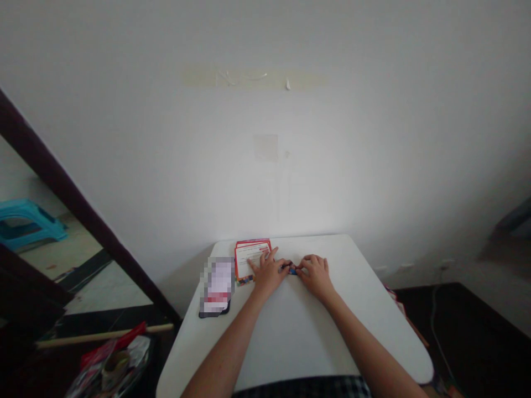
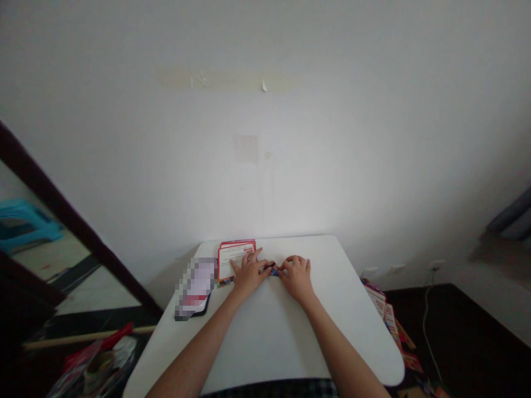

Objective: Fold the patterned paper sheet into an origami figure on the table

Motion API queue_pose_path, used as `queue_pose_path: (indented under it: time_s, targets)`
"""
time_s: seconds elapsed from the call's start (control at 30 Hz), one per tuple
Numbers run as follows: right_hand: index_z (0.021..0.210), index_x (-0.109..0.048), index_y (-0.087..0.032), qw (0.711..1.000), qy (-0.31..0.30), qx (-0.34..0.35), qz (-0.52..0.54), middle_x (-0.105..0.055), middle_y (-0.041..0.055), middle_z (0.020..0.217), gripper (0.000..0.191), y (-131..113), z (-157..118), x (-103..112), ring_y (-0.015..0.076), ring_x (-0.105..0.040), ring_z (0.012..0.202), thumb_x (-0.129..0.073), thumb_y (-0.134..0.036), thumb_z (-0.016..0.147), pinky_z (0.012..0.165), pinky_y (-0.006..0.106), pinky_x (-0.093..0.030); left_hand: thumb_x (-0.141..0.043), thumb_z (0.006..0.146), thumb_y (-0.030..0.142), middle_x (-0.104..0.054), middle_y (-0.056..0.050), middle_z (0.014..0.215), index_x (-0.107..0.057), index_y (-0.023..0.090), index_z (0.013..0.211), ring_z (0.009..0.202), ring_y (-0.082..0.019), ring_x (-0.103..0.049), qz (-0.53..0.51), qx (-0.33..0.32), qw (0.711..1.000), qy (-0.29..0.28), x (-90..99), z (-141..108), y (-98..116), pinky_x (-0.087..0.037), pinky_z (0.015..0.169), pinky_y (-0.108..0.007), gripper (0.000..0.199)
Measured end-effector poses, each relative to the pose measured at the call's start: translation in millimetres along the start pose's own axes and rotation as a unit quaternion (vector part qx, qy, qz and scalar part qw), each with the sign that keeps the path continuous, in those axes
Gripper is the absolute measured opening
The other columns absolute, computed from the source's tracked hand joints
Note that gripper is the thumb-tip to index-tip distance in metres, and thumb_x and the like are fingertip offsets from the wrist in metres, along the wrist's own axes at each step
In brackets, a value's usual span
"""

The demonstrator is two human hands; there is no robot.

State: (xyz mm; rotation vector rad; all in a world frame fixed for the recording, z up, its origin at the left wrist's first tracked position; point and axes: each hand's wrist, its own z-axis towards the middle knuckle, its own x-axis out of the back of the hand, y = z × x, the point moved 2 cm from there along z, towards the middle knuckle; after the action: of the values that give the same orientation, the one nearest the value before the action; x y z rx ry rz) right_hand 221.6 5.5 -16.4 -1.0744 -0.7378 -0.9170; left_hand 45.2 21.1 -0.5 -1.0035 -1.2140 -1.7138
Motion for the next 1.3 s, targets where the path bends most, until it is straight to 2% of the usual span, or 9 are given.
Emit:
queue_pose_path:
  time_s: [0.17,0.63,0.9,1.13,1.3]
  targets:
    - [0.092,-0.069,-0.03,1.0,0.007,0.003,-0.003,-0.058,0.0045,0.114,0.019,0.4,0.3,1.4,0.0265,-0.045,0.115,-0.057,-0.044,0.088,0.107,0.053,-0.024,-0.055,0.085,0.055,-0.039,0.007,0.152,-0.067,0.051,0.107,0.139,-0.037,-0.026,0.0,0.0,1.0,-0.002,-3.0,0.0,-3.2,0.0,0.101,-0.082,0.026]
    - [0.089,-0.069,-0.028,1.0,0.006,-0.013,-0.001,-0.059,0.0035,0.114,0.018,-4.1,1.0,4.0,0.0257,-0.045,0.117,-0.059,-0.043,0.088,0.109,0.055,-0.021,-0.053,0.087,0.054,-0.041,0.006,0.151,-0.067,0.05,0.109,0.138,-0.036,-0.028,0.033,0.01,0.999,0.002,2.1,-2.9,5.1,-0.001,0.104,-0.08,0.027]
    - [0.088,-0.069,-0.028,1.0,0.004,-0.019,-0.002,-0.059,0.0033,0.114,0.019,-4.7,1.9,3.0,0.0255,-0.044,0.118,-0.057,-0.043,0.089,0.109,0.056,-0.021,-0.053,0.087,0.052,-0.043,0.006,0.149,-0.068,0.049,0.107,0.137,-0.038,-0.029,0.019,0.004,1.0,0.014,-1.5,-0.8,3.2,0.0,0.099,-0.083,0.025]
    - [0.106,-0.067,-0.039,1.0,-0.009,-0.023,0.002,-0.056,0.0019,0.119,0.02,-9.4,1.1,5.6,0.0258,-0.042,0.12,-0.057,-0.039,0.089,0.109,0.057,-0.019,-0.053,0.088,0.05,-0.042,0.006,0.15,-0.068,0.048,0.107,0.137,-0.037,-0.028,0.02,0.0,1.0,0.017,-4.6,0.9,1.7,-0.001,0.098,-0.085,0.024]
    - [0.102,-0.07,-0.041,0.999,-0.017,-0.029,0.014,-0.056,0.0014,0.12,0.019,-9.6,0.3,7.2,0.0265,-0.039,0.122,-0.058,-0.036,0.089,0.11,0.058,-0.016,-0.051,0.087,0.057,-0.039,0.005,0.152,-0.065,0.053,0.112,0.139,-0.039,-0.025,0.022,0.001,1.0,-0.019,-1.5,2.5,-7.6,0.001,0.098,-0.084,0.029]
